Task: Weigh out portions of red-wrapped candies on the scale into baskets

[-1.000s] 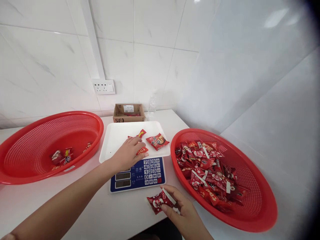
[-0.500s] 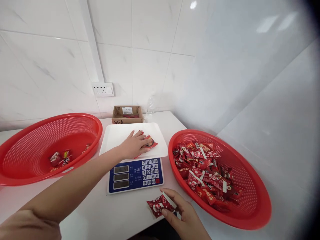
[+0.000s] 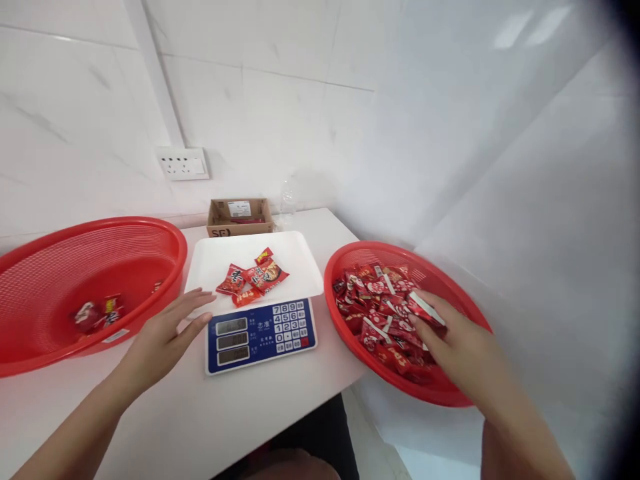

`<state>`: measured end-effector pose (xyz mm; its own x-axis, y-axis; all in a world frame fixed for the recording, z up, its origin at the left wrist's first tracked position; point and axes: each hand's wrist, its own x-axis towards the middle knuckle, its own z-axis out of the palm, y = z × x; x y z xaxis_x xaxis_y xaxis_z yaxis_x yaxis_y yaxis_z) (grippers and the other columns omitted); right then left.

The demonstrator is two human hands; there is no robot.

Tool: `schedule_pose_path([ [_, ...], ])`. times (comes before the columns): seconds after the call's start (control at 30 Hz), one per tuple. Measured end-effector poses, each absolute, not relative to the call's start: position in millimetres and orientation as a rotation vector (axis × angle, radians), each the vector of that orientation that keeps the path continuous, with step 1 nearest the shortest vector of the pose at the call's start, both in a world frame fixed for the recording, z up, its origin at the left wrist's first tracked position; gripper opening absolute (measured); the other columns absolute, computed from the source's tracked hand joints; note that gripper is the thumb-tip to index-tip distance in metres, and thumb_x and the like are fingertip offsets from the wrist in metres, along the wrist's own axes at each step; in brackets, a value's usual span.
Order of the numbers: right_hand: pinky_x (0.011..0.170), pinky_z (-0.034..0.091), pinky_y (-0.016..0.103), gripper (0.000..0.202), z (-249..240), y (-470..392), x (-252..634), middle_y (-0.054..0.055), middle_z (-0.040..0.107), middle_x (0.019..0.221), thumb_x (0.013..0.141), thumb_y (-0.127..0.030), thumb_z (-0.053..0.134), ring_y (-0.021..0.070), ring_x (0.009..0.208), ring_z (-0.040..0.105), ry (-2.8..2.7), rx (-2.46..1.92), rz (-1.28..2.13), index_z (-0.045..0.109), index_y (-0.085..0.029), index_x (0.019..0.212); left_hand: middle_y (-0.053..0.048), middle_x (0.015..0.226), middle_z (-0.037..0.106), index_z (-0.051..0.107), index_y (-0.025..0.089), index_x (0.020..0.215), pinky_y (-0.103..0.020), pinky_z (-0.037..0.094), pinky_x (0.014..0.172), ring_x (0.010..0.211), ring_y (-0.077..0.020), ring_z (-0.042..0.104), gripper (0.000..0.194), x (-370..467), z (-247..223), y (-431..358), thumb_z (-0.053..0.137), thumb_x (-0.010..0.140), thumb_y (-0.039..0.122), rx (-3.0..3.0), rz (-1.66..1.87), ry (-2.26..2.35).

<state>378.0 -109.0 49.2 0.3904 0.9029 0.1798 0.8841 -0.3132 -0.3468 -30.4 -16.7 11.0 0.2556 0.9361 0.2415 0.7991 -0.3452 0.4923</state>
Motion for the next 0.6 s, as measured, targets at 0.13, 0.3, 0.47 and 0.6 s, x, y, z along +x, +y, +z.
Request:
schedule_pose_path([
  [0.13, 0.063, 0.045, 0.033, 0.047, 58.5, -91.9, 390.7, 0.006, 0.070, 0.088, 0.084, -0.037, 0.043, 0.0250, 0.077, 0.065, -1.705, -2.476, 0.031, 0.048, -0.025, 0.129, -0.001, 0.120, 0.062, 0.060, 0.029, 0.110, -0.025, 0.056, 0.068, 0.113, -0.0237, 0.056, 0.045, -33.3, -4.4, -38.3, 0.042, 0.081, 0.058, 2.161, 0.812, 1.712],
  [0.3, 0.059, 0.041, 0.031, 0.042, 62.8, -74.6, 391.3, 0.009, 0.070, 0.083, 0.085, -0.035, 0.042, 0.0271, 0.080, 0.064, -1.956, -2.615, 0.065, 0.052, -0.023, 0.124, -0.001, 0.124, 0.059, 0.059, 0.031, 0.111, -0.017, 0.051, 0.045, 0.108, -0.0237, 0.059, 0.039, -25.5, -20.2, -57.0, 0.046, 0.081, 0.052, 2.152, 0.925, 1.706],
  [0.47, 0.068, 0.044, 0.039, 0.041, 61.4, -52.4, 395.1, 0.016, 0.065, 0.109, 0.084, -0.034, 0.046, 0.0337, 0.100, 0.059, -2.057, -2.629, 0.056, 0.054, -0.020, 0.122, -0.002, 0.125, 0.057, 0.060, 0.030, 0.109, -0.015, 0.050, 0.042, 0.116, -0.0251, 0.054, 0.036, -21.0, -24.6, -62.7, 0.047, 0.081, 0.050, 2.158, 0.992, 1.635],
  [0.6, 0.084, 0.042, 0.034, 0.046, 41.0, -21.2, 387.1, 0.011, 0.057, 0.125, 0.083, -0.032, 0.053, 0.0270, 0.113, 0.052, -2.246, -2.397, 0.183, 0.050, -0.024, 0.128, -0.002, 0.121, 0.060, 0.061, 0.030, 0.108, -0.014, 0.050, 0.041, 0.115, -0.0250, 0.054, 0.036, -14.2, -22.0, -60.4, 0.048, 0.081, 0.049, 2.183, 1.022, 1.582],
])
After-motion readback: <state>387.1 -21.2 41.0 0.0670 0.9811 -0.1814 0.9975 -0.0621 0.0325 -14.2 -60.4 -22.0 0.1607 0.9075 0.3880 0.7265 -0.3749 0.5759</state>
